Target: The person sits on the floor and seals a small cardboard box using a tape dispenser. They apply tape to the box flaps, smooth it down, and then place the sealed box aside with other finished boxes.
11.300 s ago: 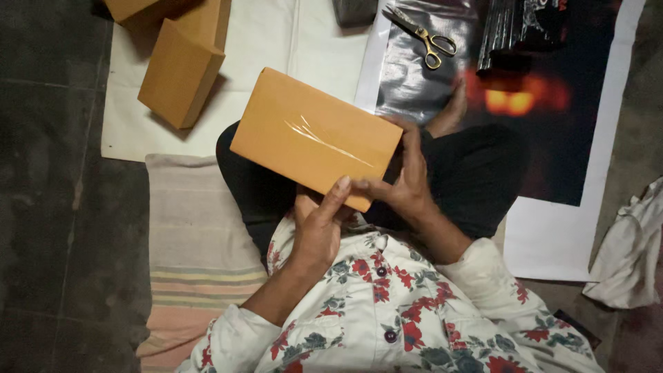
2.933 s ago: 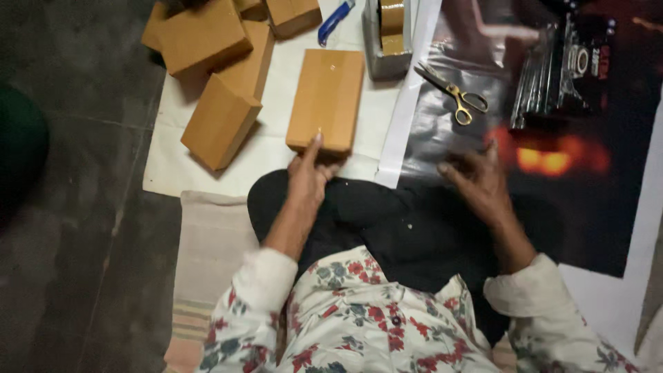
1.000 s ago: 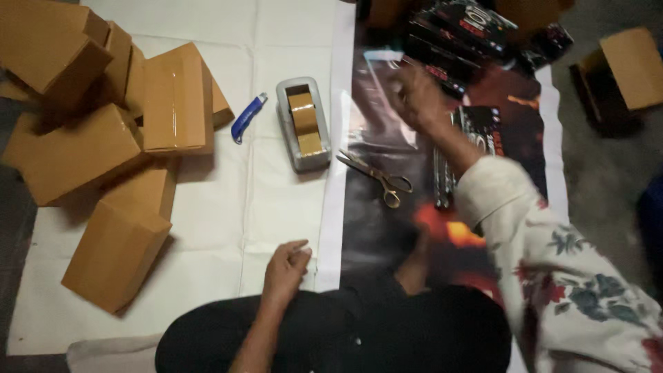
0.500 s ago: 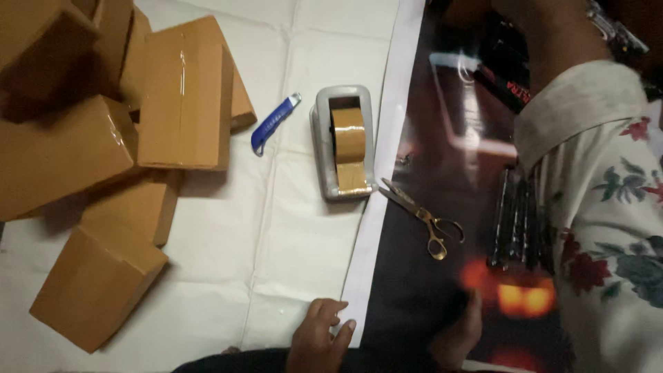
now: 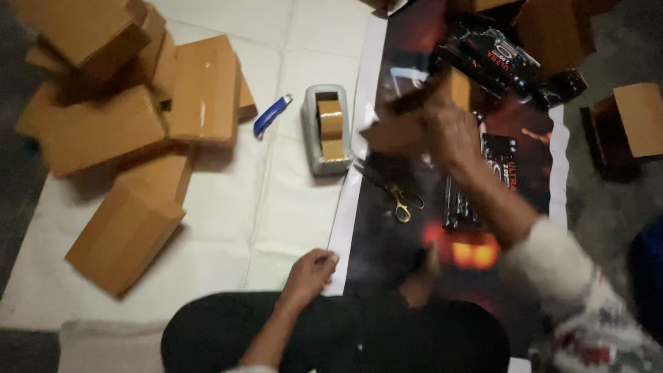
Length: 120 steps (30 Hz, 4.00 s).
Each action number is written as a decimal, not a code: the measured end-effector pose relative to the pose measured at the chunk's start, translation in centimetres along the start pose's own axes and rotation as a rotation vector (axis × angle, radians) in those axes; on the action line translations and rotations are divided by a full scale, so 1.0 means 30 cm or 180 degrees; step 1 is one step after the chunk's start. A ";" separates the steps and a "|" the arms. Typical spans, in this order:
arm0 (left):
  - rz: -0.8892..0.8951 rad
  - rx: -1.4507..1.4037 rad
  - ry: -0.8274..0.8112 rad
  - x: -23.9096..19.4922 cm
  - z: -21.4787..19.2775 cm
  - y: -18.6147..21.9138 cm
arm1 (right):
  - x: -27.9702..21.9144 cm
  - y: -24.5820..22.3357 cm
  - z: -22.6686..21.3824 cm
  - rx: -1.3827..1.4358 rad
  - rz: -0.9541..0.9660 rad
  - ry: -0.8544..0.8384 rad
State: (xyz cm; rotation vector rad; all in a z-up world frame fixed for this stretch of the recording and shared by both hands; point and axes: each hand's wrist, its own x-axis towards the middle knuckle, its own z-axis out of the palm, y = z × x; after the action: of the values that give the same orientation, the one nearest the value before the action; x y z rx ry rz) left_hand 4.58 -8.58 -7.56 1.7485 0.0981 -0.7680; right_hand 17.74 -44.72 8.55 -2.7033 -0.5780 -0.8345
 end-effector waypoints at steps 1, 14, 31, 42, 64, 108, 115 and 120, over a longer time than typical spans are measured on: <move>-0.0047 -0.0112 -0.0083 0.017 -0.003 0.010 | -0.049 -0.055 -0.011 0.0366 0.0000 0.0052; -0.0955 -0.3041 -0.0812 -0.011 0.109 0.170 | -0.414 -1.311 -0.189 0.1930 0.0777 -0.0913; 0.1648 -0.0239 0.0345 -0.064 -0.003 0.144 | -0.645 -0.701 0.131 0.5840 0.3166 0.1184; 0.1737 -0.0149 0.0420 -0.454 -0.016 0.345 | -0.670 -0.673 0.187 0.3328 0.3449 0.1683; 0.1475 -0.0888 0.0229 -0.446 0.086 0.317 | -0.464 -0.854 0.025 0.3995 0.2283 0.0945; 0.0691 -0.1473 0.0333 -0.411 0.047 0.217 | -0.448 -0.812 0.098 0.3986 0.3029 -0.0136; 0.0940 -0.1130 0.0453 -0.342 0.006 0.239 | -0.458 -0.828 0.126 0.3956 0.3053 -0.0064; 0.0761 -0.1192 0.0494 -0.274 -0.001 0.188 | -0.452 -0.814 0.146 0.3911 0.3068 -0.0352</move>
State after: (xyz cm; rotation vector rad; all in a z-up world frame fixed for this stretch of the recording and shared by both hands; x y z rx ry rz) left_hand 0.66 -7.82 1.59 1.4277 0.1265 -0.4077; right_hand -1.20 -25.52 0.10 -1.5233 0.2155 0.0176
